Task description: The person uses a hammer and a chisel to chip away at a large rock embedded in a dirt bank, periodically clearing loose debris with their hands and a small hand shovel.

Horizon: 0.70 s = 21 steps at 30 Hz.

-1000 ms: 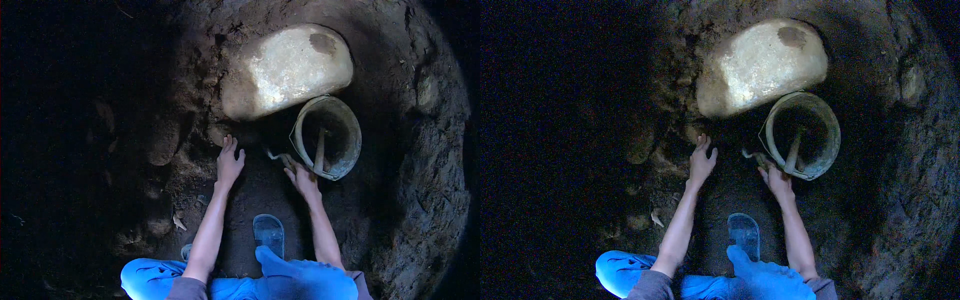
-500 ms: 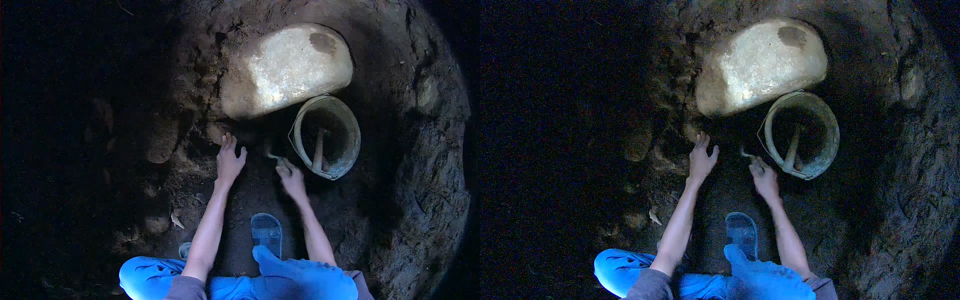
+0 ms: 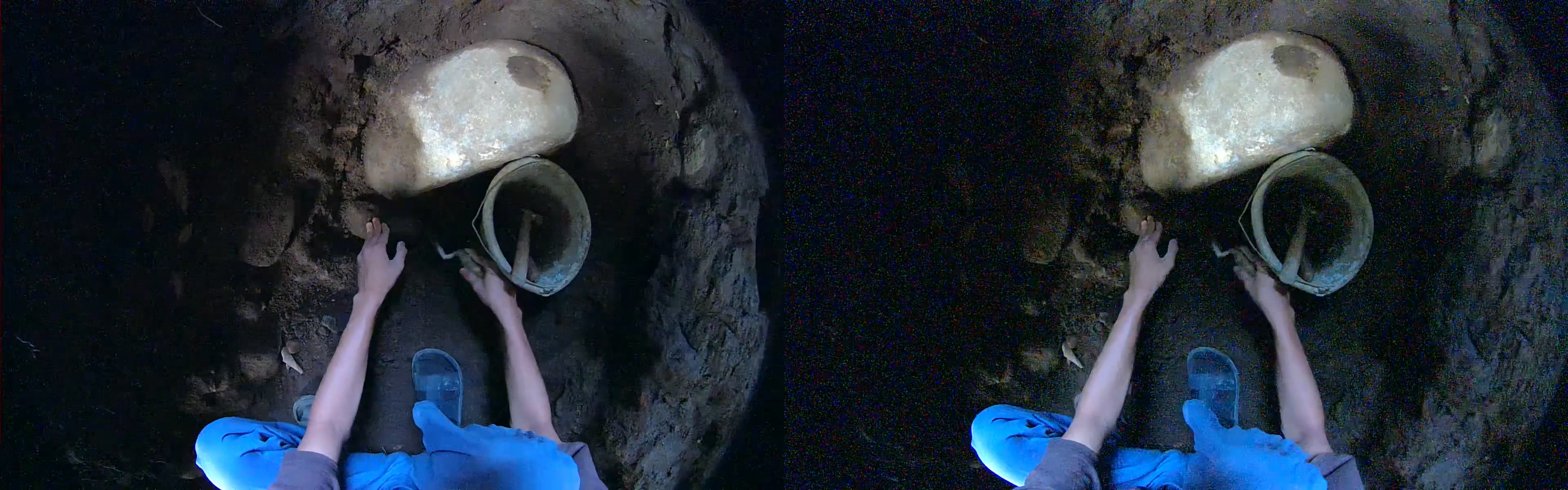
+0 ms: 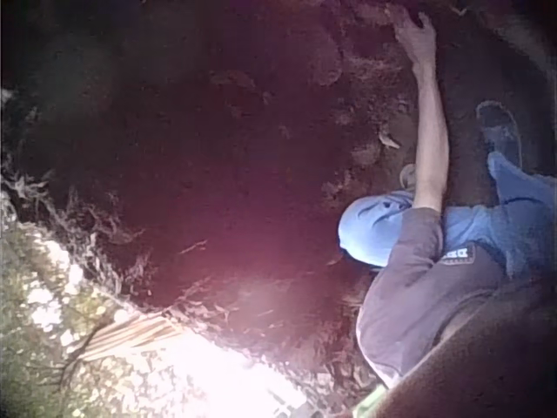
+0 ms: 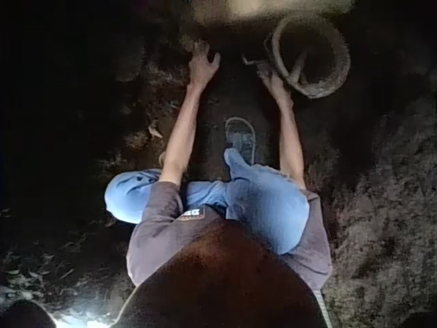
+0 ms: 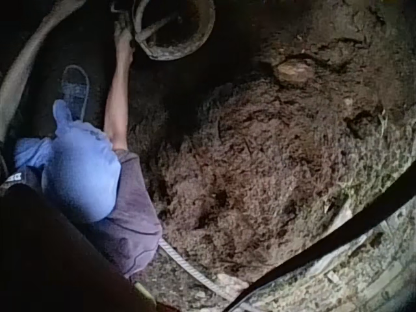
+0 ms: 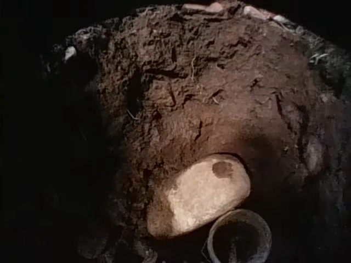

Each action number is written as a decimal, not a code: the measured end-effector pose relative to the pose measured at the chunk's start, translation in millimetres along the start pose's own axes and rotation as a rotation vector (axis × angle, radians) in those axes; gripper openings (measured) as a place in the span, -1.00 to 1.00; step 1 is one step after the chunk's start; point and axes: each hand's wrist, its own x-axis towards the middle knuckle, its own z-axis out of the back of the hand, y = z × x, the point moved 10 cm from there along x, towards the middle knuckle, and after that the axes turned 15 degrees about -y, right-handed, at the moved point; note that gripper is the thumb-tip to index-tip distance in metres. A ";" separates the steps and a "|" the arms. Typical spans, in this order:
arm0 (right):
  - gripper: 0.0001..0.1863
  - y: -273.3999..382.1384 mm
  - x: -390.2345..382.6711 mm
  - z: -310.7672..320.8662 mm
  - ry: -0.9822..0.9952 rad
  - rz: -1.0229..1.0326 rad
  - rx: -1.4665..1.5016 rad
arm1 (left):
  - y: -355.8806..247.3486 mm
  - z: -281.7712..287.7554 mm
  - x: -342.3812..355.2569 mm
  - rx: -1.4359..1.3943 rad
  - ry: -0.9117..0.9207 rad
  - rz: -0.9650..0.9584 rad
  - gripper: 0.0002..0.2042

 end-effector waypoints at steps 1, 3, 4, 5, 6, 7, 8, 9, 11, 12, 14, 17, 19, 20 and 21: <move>-0.52 -2.8 0.9 2.8 0.027 -0.009 0.130 | -3.9 -1.6 -1.9 -0.007 -0.016 0.004 -0.46; -0.49 -9.0 -8.2 -21.5 0.028 -0.030 0.256 | 0.7 0.9 -2.4 0.034 -0.023 -0.008 -0.46; -0.48 -15.5 -25.1 -44.8 0.136 -0.404 0.390 | 2.9 1.8 -0.7 0.069 -0.041 -0.023 -0.45; -0.46 -21.4 -56.0 -70.0 0.241 -0.784 0.513 | 4.2 -0.4 -2.5 0.065 -0.037 -0.020 -0.45; -0.45 -26.2 -52.5 -75.8 0.035 -0.588 0.494 | -4.2 -3.7 -0.7 0.040 -0.028 -0.021 -0.45; -0.43 -34.3 -50.6 -72.8 -0.176 -0.393 0.453 | -17.0 -14.8 -0.3 -0.001 -0.011 -0.024 -0.45; -0.45 -12.5 -59.5 -73.3 -0.170 -0.482 0.522 | -5.7 -7.6 -2.3 0.024 -0.014 -0.014 -0.45; -0.45 -12.6 -60.4 -67.6 -0.166 -0.485 0.523 | -3.9 -7.3 -2.7 0.000 -0.006 -0.014 -0.46; -0.46 10.4 -46.9 -39.8 -0.210 -0.089 0.215 | 0.4 -3.4 0.9 -0.015 -0.008 -0.020 -0.46; -0.49 26.3 -48.5 -22.4 -0.209 -0.061 0.190 | 5.4 -3.0 0.3 -0.021 0.005 -0.009 -0.46; -0.50 37.1 -45.4 -6.1 -0.072 -0.127 0.062 | 9.1 -1.5 -1.1 -0.028 0.018 0.007 -0.46; -0.50 26.8 -25.6 -9.6 0.091 -0.183 -0.150 | 8.7 2.0 -0.8 -0.017 0.004 0.007 -0.45; -0.47 24.7 -8.6 -7.1 -0.120 0.084 0.143 | -1.1 2.2 -0.6 -0.014 -0.035 -0.016 -0.45; -0.45 -12.0 -3.9 -19.9 -0.213 0.177 0.164 | -9.5 -6.3 -2.4 -0.039 -0.023 -0.024 -0.45; -0.45 -8.5 -9.6 -29.6 -0.208 0.178 0.173 | -2.8 -3.5 -2.2 -0.020 -0.035 -0.028 -0.45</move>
